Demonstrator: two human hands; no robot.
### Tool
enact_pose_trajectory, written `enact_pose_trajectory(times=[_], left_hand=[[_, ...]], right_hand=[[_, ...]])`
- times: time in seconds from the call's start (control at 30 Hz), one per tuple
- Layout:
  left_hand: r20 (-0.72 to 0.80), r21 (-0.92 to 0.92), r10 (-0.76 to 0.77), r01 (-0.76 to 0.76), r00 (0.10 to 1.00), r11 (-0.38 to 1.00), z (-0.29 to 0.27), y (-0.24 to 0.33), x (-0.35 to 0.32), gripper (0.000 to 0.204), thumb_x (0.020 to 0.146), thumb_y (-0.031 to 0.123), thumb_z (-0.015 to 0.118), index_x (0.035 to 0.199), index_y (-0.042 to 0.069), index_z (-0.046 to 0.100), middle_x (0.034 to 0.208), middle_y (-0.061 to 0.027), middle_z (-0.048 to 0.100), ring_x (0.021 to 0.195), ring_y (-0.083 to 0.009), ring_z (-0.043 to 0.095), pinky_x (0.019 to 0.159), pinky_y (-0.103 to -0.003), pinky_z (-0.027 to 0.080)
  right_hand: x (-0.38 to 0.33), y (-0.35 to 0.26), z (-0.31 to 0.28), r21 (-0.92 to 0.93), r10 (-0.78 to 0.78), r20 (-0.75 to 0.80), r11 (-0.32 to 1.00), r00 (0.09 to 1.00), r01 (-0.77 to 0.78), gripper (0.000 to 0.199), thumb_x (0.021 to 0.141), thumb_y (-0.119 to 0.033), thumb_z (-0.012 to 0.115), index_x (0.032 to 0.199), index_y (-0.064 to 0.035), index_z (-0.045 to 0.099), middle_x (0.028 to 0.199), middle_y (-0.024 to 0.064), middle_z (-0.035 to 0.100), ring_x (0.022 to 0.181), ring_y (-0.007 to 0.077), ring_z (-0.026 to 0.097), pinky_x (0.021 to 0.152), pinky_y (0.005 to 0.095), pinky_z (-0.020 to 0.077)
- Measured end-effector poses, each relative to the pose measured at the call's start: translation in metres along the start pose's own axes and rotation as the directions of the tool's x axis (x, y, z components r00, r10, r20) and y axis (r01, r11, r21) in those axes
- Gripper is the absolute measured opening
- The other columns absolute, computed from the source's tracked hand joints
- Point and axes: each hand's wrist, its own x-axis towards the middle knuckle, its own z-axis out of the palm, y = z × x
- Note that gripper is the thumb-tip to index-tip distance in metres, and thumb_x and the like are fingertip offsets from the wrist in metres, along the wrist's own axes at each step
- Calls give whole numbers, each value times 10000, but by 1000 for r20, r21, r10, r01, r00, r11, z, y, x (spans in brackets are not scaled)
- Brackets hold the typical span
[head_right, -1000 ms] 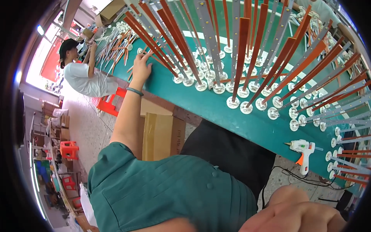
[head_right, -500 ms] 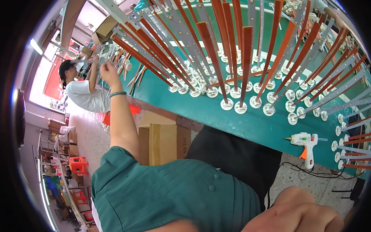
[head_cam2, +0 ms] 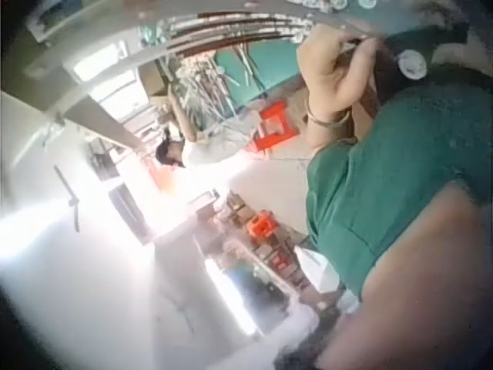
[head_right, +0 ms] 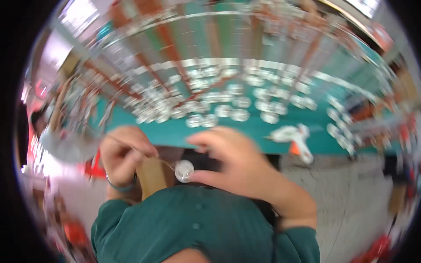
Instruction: Gluing LED strips onto circular bases using a hot glue gun at a manual assembly workstation.
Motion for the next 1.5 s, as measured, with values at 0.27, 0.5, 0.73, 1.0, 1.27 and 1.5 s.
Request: enact_pose_trajectory(times=[0.27, 0.5, 0.73, 1.0, 1.27, 1.5], left_hand=[[69, -101, 89, -82, 994, 992, 114, -52, 35, 324, 824, 146, 675, 1121, 19, 652, 1097, -120, 596, 992, -213, 570, 818, -338, 455], [597, -556, -284, 642, 750, 528, 173, -84, 26, 725, 893, 398, 689, 1399, -28, 390, 1258, -126, 537, 1118, -227, 571, 898, -357, 493], [553, -715, -317, 634, 771, 295, 169, -88, 10, 606, 878, 202, 716, 1373, -4, 432, 1205, -108, 588, 1053, -199, 612, 873, -318, 532], [500, -848, -241, 527, 832, 62, 166, -102, -3, 542, 847, -5, 695, 1330, 17, 450, 1264, -94, 557, 1163, -174, 561, 954, -319, 505], [384, -874, -301, 449, 873, 189, 149, -100, -2, 441, 816, -29, 715, 1191, 48, 495, 1268, -145, 548, 1146, -197, 582, 950, -327, 511], [363, -860, -298, 440, 883, 257, 151, -99, -3, 443, 804, -101, 697, 1179, 44, 511, 1299, -141, 530, 1188, -195, 565, 956, -317, 518]], right_hand=[[-47, 55, 13, -94, -62, -268, 995, 961, 38, 166, 890, -159, 635, 909, 5, 626, 858, 172, 625, 812, 343, 627, 702, 421, 487], [-87, 58, -13, 227, 97, -533, 973, 840, 31, 126, 916, -72, 568, 997, 20, 601, 892, 121, 651, 814, 201, 651, 713, 324, 521], [-77, 76, 2, 397, 252, -535, 918, 806, -23, 143, 936, -91, 586, 1053, -8, 587, 942, 57, 626, 877, 114, 598, 762, 270, 494], [-66, 79, 8, 537, 209, -512, 835, 833, 121, 112, 962, 16, 462, 1062, 10, 511, 1057, 170, 548, 762, 148, 592, 727, 301, 524], [-59, 74, 12, 468, 190, -484, 881, 854, 69, 91, 940, 49, 492, 1027, 23, 501, 1008, 154, 544, 732, 153, 609, 705, 298, 543], [-64, 64, 11, 387, 255, -496, 921, 830, -51, 95, 929, 35, 547, 1020, 19, 527, 963, 121, 580, 748, 142, 637, 696, 263, 541]])
